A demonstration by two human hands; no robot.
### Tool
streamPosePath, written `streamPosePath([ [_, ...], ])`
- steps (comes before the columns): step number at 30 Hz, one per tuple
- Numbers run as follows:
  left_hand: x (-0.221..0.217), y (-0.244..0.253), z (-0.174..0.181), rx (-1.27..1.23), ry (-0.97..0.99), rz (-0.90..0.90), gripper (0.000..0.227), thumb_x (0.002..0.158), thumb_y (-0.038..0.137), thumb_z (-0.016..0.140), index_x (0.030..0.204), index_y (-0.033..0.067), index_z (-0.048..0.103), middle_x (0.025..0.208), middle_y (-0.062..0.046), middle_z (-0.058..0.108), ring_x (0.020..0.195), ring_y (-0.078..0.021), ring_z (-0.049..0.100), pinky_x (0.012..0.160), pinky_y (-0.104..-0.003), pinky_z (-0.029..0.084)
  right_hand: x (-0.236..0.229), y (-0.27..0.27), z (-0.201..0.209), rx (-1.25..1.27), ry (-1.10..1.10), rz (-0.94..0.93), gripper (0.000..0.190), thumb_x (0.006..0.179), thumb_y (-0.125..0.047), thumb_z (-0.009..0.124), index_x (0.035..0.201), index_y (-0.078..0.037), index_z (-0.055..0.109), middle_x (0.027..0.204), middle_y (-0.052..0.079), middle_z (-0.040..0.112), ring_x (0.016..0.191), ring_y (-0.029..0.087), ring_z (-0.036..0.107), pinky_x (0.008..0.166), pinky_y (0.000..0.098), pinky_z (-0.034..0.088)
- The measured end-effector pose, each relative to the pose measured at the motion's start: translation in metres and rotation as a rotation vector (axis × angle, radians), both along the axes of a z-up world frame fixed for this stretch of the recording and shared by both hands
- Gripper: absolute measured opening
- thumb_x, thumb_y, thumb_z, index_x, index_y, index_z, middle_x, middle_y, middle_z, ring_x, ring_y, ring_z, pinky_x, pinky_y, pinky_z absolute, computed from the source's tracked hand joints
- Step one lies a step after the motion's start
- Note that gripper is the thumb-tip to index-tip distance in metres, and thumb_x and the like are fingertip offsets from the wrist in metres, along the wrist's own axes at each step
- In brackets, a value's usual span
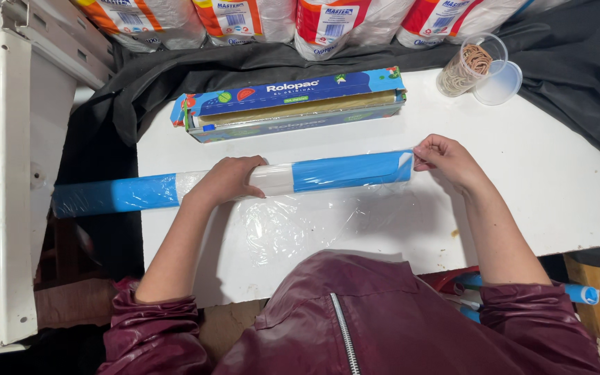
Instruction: The person wraps a long blue and white object in plastic wrap by hand.
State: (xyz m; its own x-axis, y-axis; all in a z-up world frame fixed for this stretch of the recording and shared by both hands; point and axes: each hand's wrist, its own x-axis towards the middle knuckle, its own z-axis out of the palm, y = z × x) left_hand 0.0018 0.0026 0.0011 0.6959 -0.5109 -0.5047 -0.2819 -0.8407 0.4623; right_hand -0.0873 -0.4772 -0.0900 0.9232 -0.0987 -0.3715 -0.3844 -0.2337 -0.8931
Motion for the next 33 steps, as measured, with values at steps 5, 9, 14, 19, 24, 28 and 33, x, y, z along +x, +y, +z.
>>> streamPosePath([
  [5,0.001,0.0,-0.001,-0.002,0.017,0.016,0.058,0.077,0.025,0.093,0.13,0.0168,0.069,0.124,-0.012,0.077,0.123,-0.0378,0.069,0.114,-0.049,0.048,-0.001,0.002,0.007,-0.001,0.01,-0.01,0.016,0.109,-0.015,0.066,0.106,0.001,0.066,0.095,0.017,0.074,0.092,0.025,0.075,0.091,0.0415,0.063],
  [9,0.001,0.001,-0.001,0.008,0.02,0.022,0.058,0.077,0.025,0.092,0.13,0.0172,0.069,0.124,-0.012,0.077,0.124,-0.0367,0.069,0.114,-0.049,0.049,-0.002,0.002,0.008,-0.001,0.006,-0.014,0.017,0.11,-0.015,0.066,0.108,0.002,0.065,0.096,0.018,0.073,0.093,0.026,0.075,0.09,0.0414,0.063],
  [14,0.0,0.0,0.003,0.04,0.044,0.004,0.056,0.079,0.027,0.091,0.129,0.0156,0.068,0.121,-0.015,0.077,0.123,-0.0381,0.07,0.113,-0.051,0.05,-0.002,0.003,0.016,-0.035,-0.026,-0.05,0.016,0.11,-0.012,0.064,0.115,0.003,0.064,0.1,0.02,0.073,0.092,0.027,0.075,0.087,0.0403,0.064],
  [19,-0.002,0.001,0.004,0.05,0.069,0.013,0.052,0.08,0.027,0.091,0.126,0.0175,0.069,0.119,-0.013,0.078,0.12,-0.038,0.071,0.111,-0.052,0.052,-0.003,0.032,0.075,-0.345,-0.157,0.035,0.027,0.11,-0.022,0.069,0.135,-0.012,0.068,0.125,0.009,0.072,0.122,0.021,0.067,0.104,0.04,0.052],
  [24,-0.002,0.001,0.014,-0.006,0.036,-0.003,0.05,0.08,0.024,0.09,0.124,0.015,0.067,0.118,-0.015,0.079,0.12,-0.0419,0.07,0.11,-0.055,0.051,-0.002,0.09,0.139,-0.835,-0.055,0.589,0.05,0.091,-0.035,0.081,0.134,-0.01,0.072,0.128,0.013,0.077,0.127,0.034,0.068,0.118,0.0509,0.042],
  [28,-0.011,0.003,0.041,0.004,-0.055,-0.015,0.047,0.081,0.024,0.088,0.121,0.0146,0.067,0.113,-0.013,0.08,0.116,-0.0391,0.072,0.108,-0.053,0.053,0.0,0.069,0.126,-0.863,-0.054,0.515,0.028,0.094,-0.024,0.079,0.12,-0.013,0.08,0.116,0.012,0.082,0.115,0.04,0.074,0.104,0.0542,0.055],
  [33,-0.022,0.015,0.016,-0.08,-0.449,-0.238,0.027,0.09,0.026,0.082,0.103,0.0177,0.06,0.096,-0.001,0.07,0.093,-0.0316,0.067,0.082,-0.045,0.045,-0.015,0.025,0.126,-0.984,-0.493,0.447,0.012,0.093,-0.036,0.083,0.097,-0.026,0.077,0.089,-0.009,0.075,0.085,0.019,0.066,0.095,0.0363,0.042],
])
